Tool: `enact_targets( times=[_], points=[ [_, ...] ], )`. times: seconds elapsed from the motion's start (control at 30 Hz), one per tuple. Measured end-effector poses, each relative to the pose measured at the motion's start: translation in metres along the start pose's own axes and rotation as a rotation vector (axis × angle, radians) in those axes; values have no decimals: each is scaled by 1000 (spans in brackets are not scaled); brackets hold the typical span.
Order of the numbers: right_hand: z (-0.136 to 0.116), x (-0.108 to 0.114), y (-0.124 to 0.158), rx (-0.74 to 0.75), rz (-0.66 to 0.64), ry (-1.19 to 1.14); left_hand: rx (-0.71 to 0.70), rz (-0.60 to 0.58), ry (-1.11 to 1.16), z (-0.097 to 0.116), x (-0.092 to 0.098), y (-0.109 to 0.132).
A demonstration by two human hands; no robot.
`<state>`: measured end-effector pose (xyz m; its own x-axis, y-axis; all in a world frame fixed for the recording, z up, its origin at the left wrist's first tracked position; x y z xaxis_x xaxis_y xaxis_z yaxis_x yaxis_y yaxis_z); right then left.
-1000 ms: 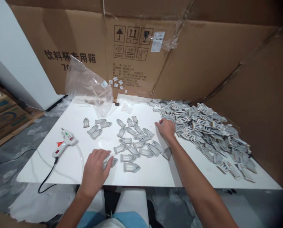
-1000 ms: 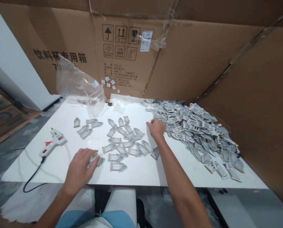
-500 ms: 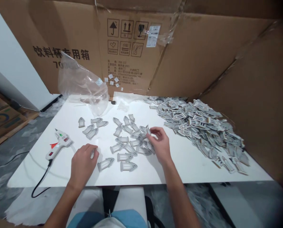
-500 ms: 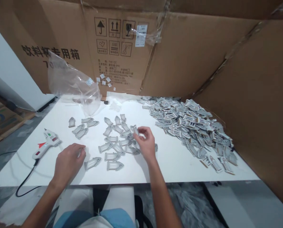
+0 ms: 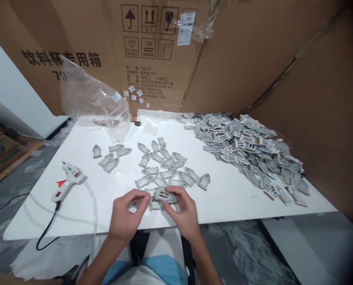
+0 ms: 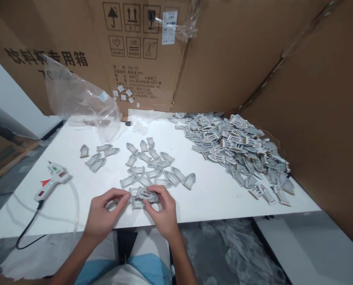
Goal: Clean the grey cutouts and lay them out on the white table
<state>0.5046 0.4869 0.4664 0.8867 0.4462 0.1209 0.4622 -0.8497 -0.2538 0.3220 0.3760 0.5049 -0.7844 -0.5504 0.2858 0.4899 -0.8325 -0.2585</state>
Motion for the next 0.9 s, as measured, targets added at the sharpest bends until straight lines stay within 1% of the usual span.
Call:
enact_targets(
  times=[0.07,0.1,0.17,0.27,0.4,0.47,0.5,0.57,0.63,0.7,0.8,0.9],
  points=[
    [-2,-1,0,0,-31,8,50,-63,99,-1,-18,1],
    [-3,-1,1,3,-40,17,85,-74,133,-2,-25,2],
    [-4,-1,1,6,-45,36,176,-54,177,-8,-34,3],
    [-4,-1,2,-1,-45,38,251,15,220,-13,-39,4],
    [-5,-2,1,-13,-50,22,229,56,193,-12,-40,5],
    [-4,-3,1,-28,-47,21,150,89,114,-8,-38,4],
    [-4,-3,2,-36,-46,20,69,117,55,-5,-35,4],
    [-3,-3,2,-45,-43,17,-162,182,-89,6,-31,5],
    [-3,-4,3,-43,-40,14,-397,223,-223,16,-30,9],
    [-3,-4,3,-30,-37,21,-551,214,-322,21,-33,13],
    [-3,-5,4,-11,-42,38,-665,165,-444,24,-42,19],
    [-4,-5,4,-9,-54,44,-704,160,-528,23,-48,22]
  ],
)
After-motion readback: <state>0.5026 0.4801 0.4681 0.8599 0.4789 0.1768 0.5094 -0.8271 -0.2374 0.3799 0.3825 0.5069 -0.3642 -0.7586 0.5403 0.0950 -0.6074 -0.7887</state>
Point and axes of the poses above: each hand's wrist, its own y-axis away from the middle knuckle, its own x-axis out of the back of the hand, z = x × y, the point moved 4 cm from there along -y, towards the middle knuckle, and after that the axes turned 5 degrees about -x, right-handed, at the moved point
